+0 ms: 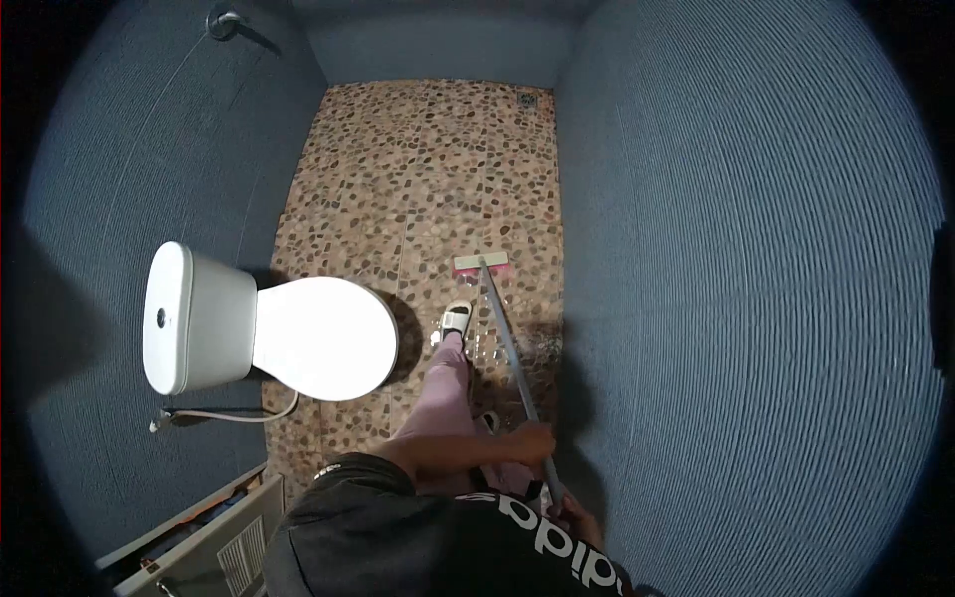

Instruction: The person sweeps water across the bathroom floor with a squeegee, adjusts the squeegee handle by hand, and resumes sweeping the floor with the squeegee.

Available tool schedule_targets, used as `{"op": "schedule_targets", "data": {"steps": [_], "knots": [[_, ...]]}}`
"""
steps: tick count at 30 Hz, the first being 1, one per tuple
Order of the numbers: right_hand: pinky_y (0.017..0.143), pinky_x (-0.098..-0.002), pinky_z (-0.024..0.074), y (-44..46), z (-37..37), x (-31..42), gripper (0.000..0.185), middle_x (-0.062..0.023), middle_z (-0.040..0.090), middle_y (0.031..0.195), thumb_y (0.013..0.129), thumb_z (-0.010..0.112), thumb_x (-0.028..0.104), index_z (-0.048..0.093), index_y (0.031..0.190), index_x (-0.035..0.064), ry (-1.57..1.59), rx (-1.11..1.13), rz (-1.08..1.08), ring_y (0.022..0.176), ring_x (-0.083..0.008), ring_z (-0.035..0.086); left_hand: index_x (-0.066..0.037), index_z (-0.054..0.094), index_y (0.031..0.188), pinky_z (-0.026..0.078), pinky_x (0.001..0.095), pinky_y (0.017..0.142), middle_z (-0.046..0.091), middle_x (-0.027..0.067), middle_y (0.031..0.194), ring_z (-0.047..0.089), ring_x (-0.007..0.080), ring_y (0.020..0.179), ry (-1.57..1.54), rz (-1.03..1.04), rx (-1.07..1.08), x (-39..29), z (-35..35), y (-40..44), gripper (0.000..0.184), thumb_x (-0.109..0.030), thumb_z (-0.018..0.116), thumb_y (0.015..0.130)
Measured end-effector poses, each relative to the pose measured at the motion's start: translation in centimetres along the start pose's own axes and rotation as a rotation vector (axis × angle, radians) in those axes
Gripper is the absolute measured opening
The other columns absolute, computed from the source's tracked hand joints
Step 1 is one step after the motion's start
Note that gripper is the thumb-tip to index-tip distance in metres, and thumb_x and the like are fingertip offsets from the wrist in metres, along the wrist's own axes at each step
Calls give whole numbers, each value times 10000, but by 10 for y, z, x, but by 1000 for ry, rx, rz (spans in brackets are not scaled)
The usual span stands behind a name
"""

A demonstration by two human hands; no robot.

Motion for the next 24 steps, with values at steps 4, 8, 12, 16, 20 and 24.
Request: {"op": "schedule_targets", "data": {"steps": [4, 8, 12, 16, 20, 24], "knots": [[352, -229, 317, 58, 68, 48, 427, -60, 478, 702, 805, 462, 194, 304, 1201, 167, 90, -3, 23, 442, -121, 384, -42, 587, 759, 443, 446, 648, 536, 133, 779, 518, 285, 814, 39, -97, -137, 105, -29, 28, 217, -126, 625, 563], [355, -232, 329, 158, 143, 117, 482, -58, 472, 691, 811, 464, 223, 249, 1238, 159, 28, -33, -38, 440, -121, 393, -44, 610, 634, 457, 385, 514, 552, 102, 687, 542, 270, 659, 124, 88, -580, 216, -120, 15, 120, -147, 614, 573], [374, -210, 330, 236, 220, 179, 373, -26, 446, 692, 815, 449, 248, 327, 1163, 189, 90, 35, -81, 455, -91, 377, -45, 607, 654, 439, 373, 465, 534, 126, 673, 518, 257, 580, 166, -87, -62, 318, -194, 16, 113, -149, 608, 610], [459, -214, 352, 208, 218, 165, 522, -38, 429, 683, 802, 477, 244, 221, 1256, 209, 125, 103, -84, 504, -105, 391, -53, 595, 629, 431, 388, 476, 509, 107, 617, 489, 236, 537, 181, 71, -175, 284, -184, 12, 64, -114, 604, 613], [420, -233, 352, 142, 183, 135, 553, -37, 460, 723, 815, 440, 242, 158, 1280, 142, -32, -180, -61, 495, -111, 415, -61, 584, 604, 422, 403, 487, 485, 88, 560, 459, 215, 494, 40, 306, -261, 210, -179, -22, 27, -79, 599, 616], [361, -230, 277, 192, 226, 173, 571, -33, 412, 621, 800, 471, 291, 176, 1279, 193, -62, -110, -35, 399, -114, 332, -64, 558, 532, 427, 433, 546, 489, 73, 544, 471, 225, 517, -106, -67, -120, 296, -169, 16, 67, -78, 605, 578]]}}
Point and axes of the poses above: each hand's wrist, its own y-axis towards the middle knuckle, its own z-axis out of the palm, x = y × z, the point moved 9 cm from there along y, towards the middle knuckle
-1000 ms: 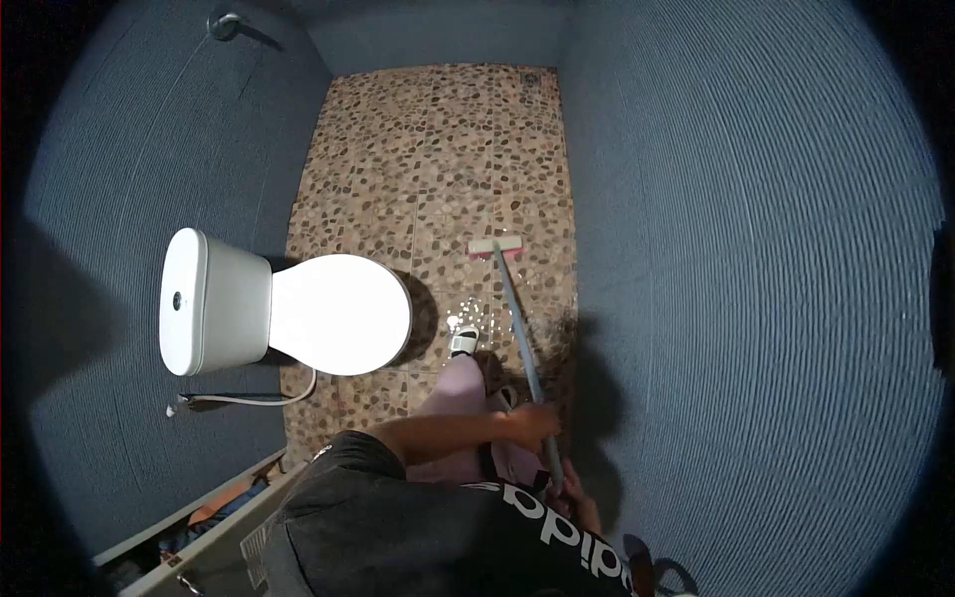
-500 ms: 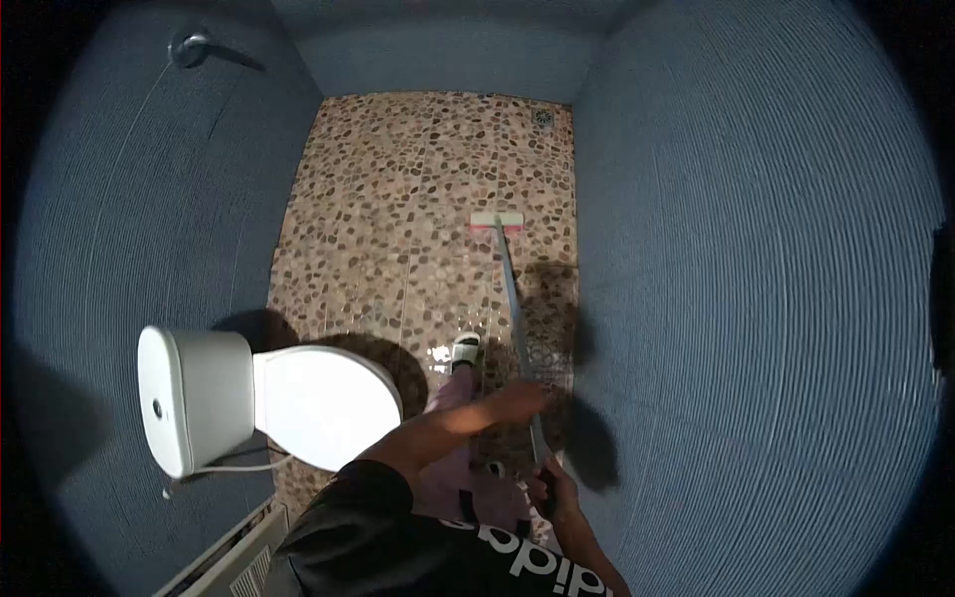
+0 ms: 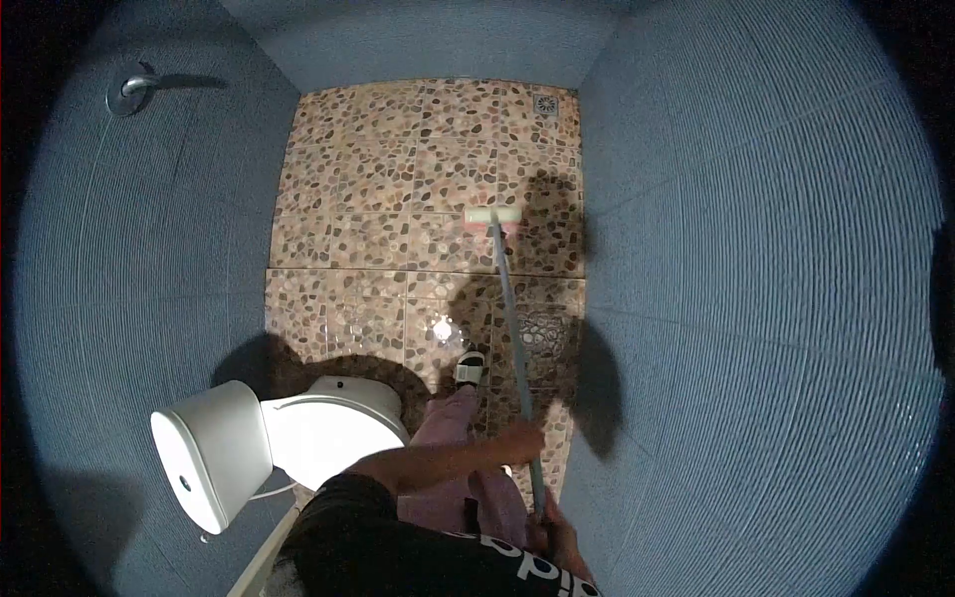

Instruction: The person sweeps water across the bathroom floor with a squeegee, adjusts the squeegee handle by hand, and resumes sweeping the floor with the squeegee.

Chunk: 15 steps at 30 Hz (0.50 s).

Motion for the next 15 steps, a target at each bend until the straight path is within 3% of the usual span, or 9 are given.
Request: {"op": "schedule_targets", "data": {"steps": [1, 3, 5, 7, 9, 10, 12, 14, 15], "knots": [[331, -238, 259, 22, 18, 19, 565, -31, 405, 587, 804, 467, 298, 178, 1279, 194, 34, 31, -6, 365, -113, 310, -58, 556, 523, 430, 416, 542, 494, 78, 542, 478, 224, 520, 374, -115, -149, 11, -46, -5, 82, -86, 605, 582], [311, -243, 253, 70, 62, 68, 537, -28, 390, 541, 815, 456, 282, 192, 1274, 197, 69, 88, -69, 341, -105, 289, -29, 554, 528, 426, 381, 502, 510, 98, 540, 501, 227, 539, 239, 98, -326, 67, -95, 14, 109, -103, 603, 590], [313, -241, 258, 90, 78, 86, 519, -27, 387, 535, 823, 446, 271, 198, 1272, 198, 112, 67, -81, 344, -99, 290, -18, 564, 555, 432, 378, 508, 523, 132, 568, 520, 228, 608, 219, -177, 21, 107, -132, 21, 91, -98, 604, 576], [306, -245, 262, 91, 94, 94, 492, -28, 427, 612, 826, 443, 247, 222, 1262, 190, 166, 245, -122, 341, -109, 300, -20, 570, 568, 435, 377, 526, 537, 145, 638, 518, 226, 628, 457, -213, -32, 98, -94, 39, 87, -98, 600, 591], [315, -242, 273, 63, 51, 62, 498, -30, 440, 658, 815, 455, 262, 236, 1256, 187, 188, -42, -56, 355, -117, 325, -30, 572, 600, 425, 382, 537, 538, 153, 740, 504, 221, 629, 425, -88, -232, 71, -65, 34, 81, -104, 592, 625], [337, -240, 290, 33, 46, 53, 519, -33, 434, 646, 790, 492, 267, 258, 1244, 177, 135, 110, -81, 381, -122, 347, -38, 567, 620, 412, 388, 531, 524, 148, 771, 491, 218, 610, 130, 56, -357, 49, -53, 19, 79, -111, 588, 643], [358, -238, 308, -8, -3, 27, 548, -62, 433, 671, 781, 498, 272, 240, 1252, 166, -214, -54, -154, 411, -125, 371, -63, 542, 644, 379, 383, 490, 478, 104, 735, 458, 217, 578, 354, 76, -205, -11, 3, 21, 69, -119, 578, 661], [360, -236, 313, -46, 33, 23, 543, -74, 443, 700, 787, 486, 276, 234, 1254, 161, 442, -24, 23, 417, -132, 382, -61, 537, 636, 380, 381, 490, 473, 101, 724, 457, 224, 584, 277, 114, -191, -17, 1, 20, 63, -109, 573, 658], [370, -240, 331, -39, 21, 22, 519, -77, 450, 740, 804, 452, 256, 224, 1259, 157, 355, -119, 15, 432, -140, 394, -59, 532, 627, 380, 379, 491, 469, 99, 713, 456, 231, 589, 197, 141, -182, -18, 0, 19, 59, -99, 567, 654]]}}
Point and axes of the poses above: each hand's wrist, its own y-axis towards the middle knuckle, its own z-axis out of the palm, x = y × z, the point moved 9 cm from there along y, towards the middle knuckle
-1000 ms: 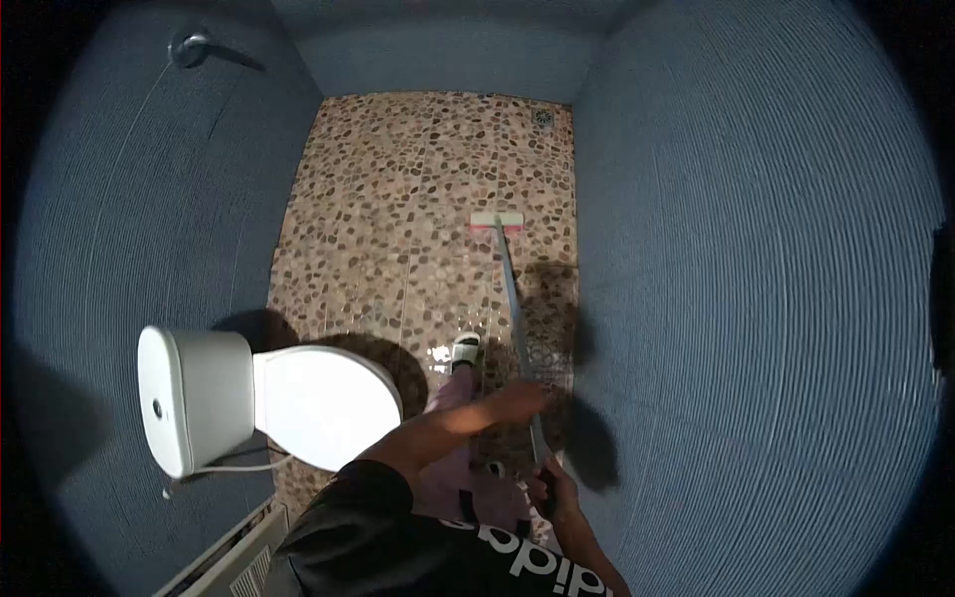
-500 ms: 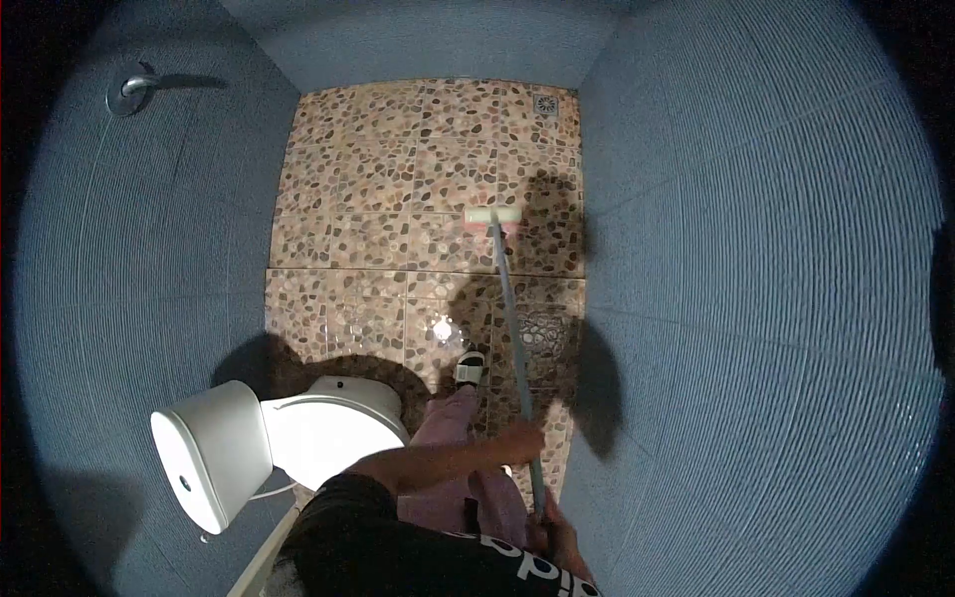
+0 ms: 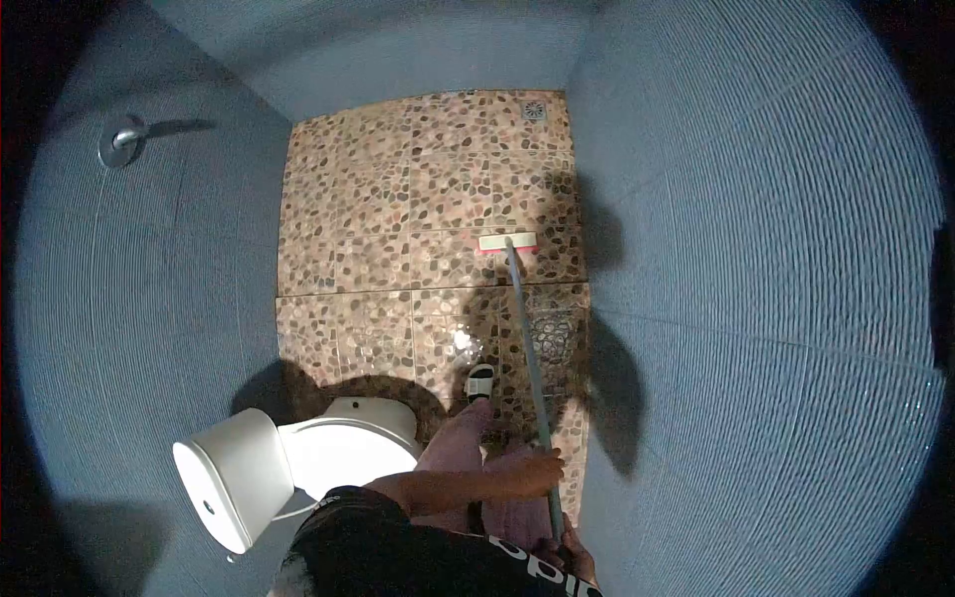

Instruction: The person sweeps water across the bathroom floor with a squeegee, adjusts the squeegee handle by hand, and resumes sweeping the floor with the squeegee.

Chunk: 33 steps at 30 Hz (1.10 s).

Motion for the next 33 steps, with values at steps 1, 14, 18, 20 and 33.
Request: {"op": "schedule_targets", "data": {"steps": [1, 14, 18, 20, 33], "knots": [[380, -245, 350, 12, -12, 4, 495, -79, 457, 779, 821, 418, 235, 215, 1264, 153, -87, -90, -27, 447, -148, 405, -57, 527, 619, 381, 378, 492, 464, 96, 702, 455, 238, 594, -82, 16, 2, 1, -2, -1, 56, -89, 561, 651], [368, -190, 326, -2, -62, 85, 496, -76, 488, 722, 804, 473, 264, 268, 1239, 142, -178, 124, -46, 492, -117, 439, -25, 518, 804, 409, 401, 667, 477, 121, 800, 465, 269, 784, -229, 235, 176, -66, -21, 73, 178, -108, 568, 655], [365, -195, 329, -56, -94, 95, 496, -79, 487, 723, 805, 469, 235, 256, 1243, 140, -180, -132, -24, 489, -121, 437, -19, 525, 779, 418, 415, 623, 477, 124, 713, 468, 273, 757, -361, 327, 5, -147, -27, 82, 199, -138, 590, 634], [364, -198, 330, -56, -85, 106, 496, -81, 486, 723, 806, 466, 221, 251, 1245, 139, -177, -151, -20, 487, -123, 437, -25, 528, 741, 423, 415, 589, 470, 119, 663, 467, 267, 739, -358, 234, 230, -142, -45, 92, 155, -148, 575, 661], [324, -215, 313, 177, 145, 226, 454, -75, 488, 695, 843, 388, 136, 202, 1257, 121, -129, 247, -151, 449, -99, 415, -61, 527, 608, 369, 369, 474, 456, 62, 580, 477, 218, 558, 137, 149, -73, 225, -65, 207, 80, -126, 570, 627]]}}
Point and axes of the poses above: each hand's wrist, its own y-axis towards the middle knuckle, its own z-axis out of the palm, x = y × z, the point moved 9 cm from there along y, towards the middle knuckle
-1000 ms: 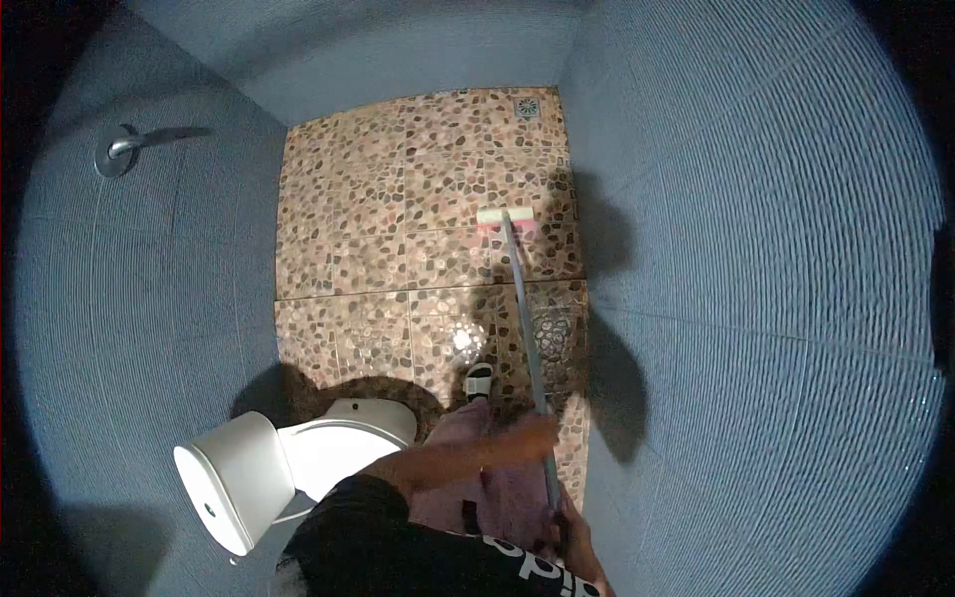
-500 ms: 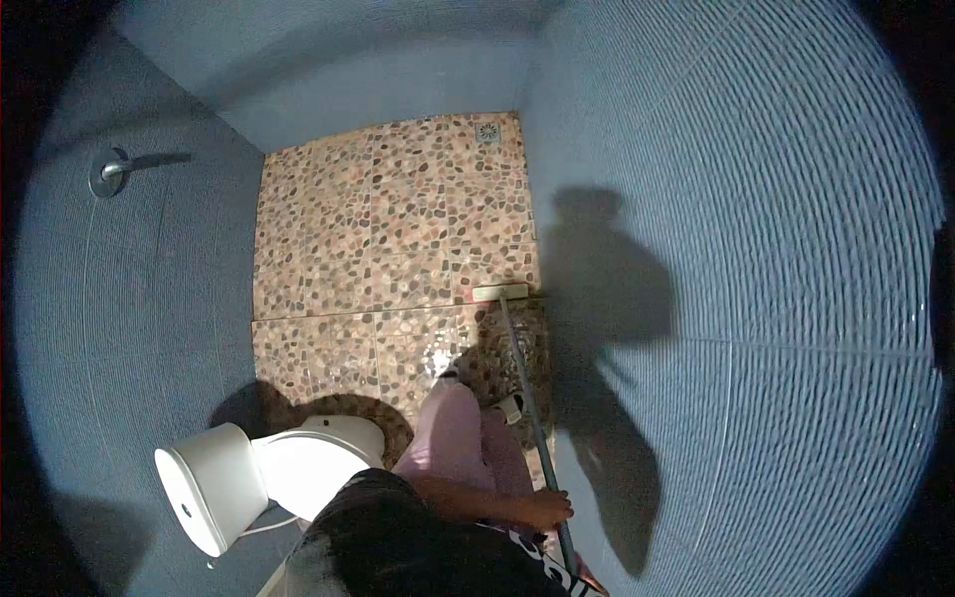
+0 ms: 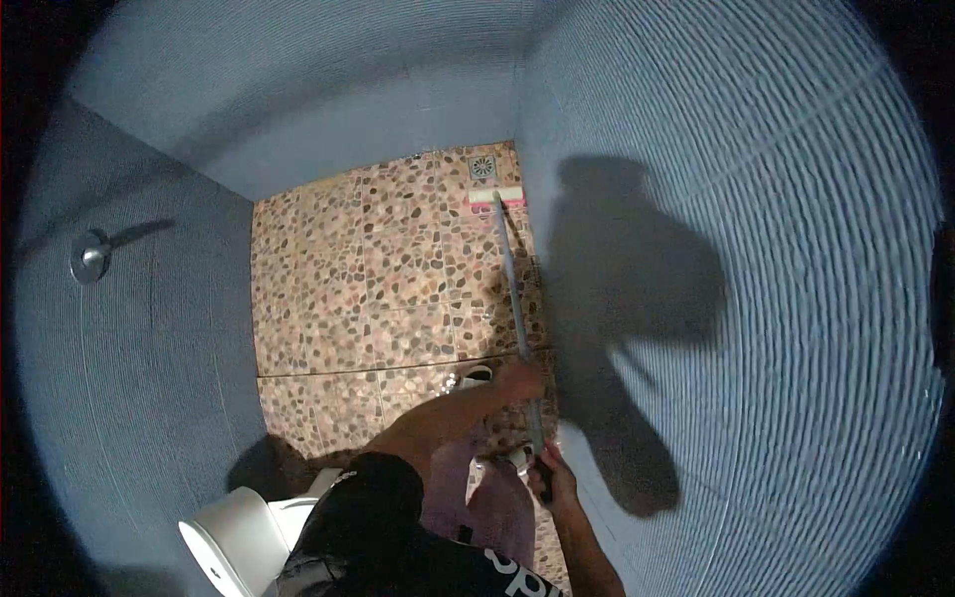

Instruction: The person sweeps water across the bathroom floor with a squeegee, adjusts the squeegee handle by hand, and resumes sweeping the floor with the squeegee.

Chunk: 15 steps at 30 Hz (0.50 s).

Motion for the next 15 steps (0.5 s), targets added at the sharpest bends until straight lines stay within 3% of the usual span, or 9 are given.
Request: {"op": "schedule_targets", "data": {"steps": [2, 3, 5, 6, 7, 8, 12, 14, 15], "knots": [[315, -220, 306, 15, 31, 18, 431, -63, 482, 651, 844, 394, 157, 233, 1242, 130, 16, 36, -65, 406, -91, 397, -69, 523, 595, 361, 371, 479, 450, 56, 581, 460, 210, 551, -39, -8, -45, 8, 20, -7, 101, -146, 570, 640], [318, -209, 305, 6, 23, 9, 404, -50, 472, 615, 832, 423, 191, 294, 1210, 131, -51, -37, 29, 382, -97, 393, -72, 522, 589, 356, 372, 481, 447, 54, 581, 451, 207, 547, -54, -14, -73, 11, 25, -10, 113, -157, 570, 646], [319, -200, 306, -19, -9, -19, 390, -41, 461, 590, 808, 460, 229, 352, 1170, 131, -22, 6, -25, 392, -97, 405, -80, 518, 576, 348, 373, 486, 441, 49, 581, 434, 199, 540, -76, -15, -136, 19, 17, -8, 138, -177, 569, 659], [334, -207, 322, -55, -15, -28, 435, -39, 476, 635, 783, 482, 210, 339, 1186, 133, -25, -157, 40, 422, -103, 423, -87, 539, 633, 353, 376, 519, 454, 65, 624, 444, 223, 562, 25, -78, 460, -24, -29, -11, 136, -204, 567, 697], [349, -214, 337, -95, -18, -36, 483, -36, 492, 680, 758, 505, 191, 326, 1203, 136, -16, -320, 103, 453, -109, 442, -82, 545, 697, 362, 391, 521, 465, 81, 652, 453, 235, 577, -105, -164, 323, -40, -18, -16, 153, -232, 574, 698], [358, -216, 344, -105, -15, -39, 514, -36, 498, 703, 745, 518, 184, 313, 1215, 139, 68, -338, 127, 469, -112, 450, -78, 551, 761, 371, 405, 523, 477, 97, 680, 462, 248, 593, -243, -230, 175, -56, -8, -22, 195, -261, 581, 698], [367, -216, 347, -110, -1, -37, 560, -42, 504, 722, 729, 535, 182, 289, 1231, 143, 138, -375, 159, 482, -113, 452, -54, 524, 829, 400, 428, 574, 479, 126, 696, 481, 252, 655, 617, -340, 227, -112, -71, -45, 176, -195, 518, 722], [368, -214, 344, -102, 3, -30, 570, -46, 503, 719, 727, 539, 185, 281, 1234, 144, 117, -380, 168, 480, -112, 448, -53, 524, 828, 411, 431, 588, 483, 122, 696, 487, 251, 671, 342, -207, 232, -87, -14, -39, 181, -185, 524, 704], [361, -211, 336, -85, 5, -21, 570, -54, 502, 717, 740, 527, 184, 261, 1243, 145, 5, -237, 150, 464, -109, 434, -58, 530, 810, 416, 428, 589, 486, 112, 692, 489, 249, 671, -148, -42, 218, -57, 37, -26, 188, -192, 546, 680]]}}
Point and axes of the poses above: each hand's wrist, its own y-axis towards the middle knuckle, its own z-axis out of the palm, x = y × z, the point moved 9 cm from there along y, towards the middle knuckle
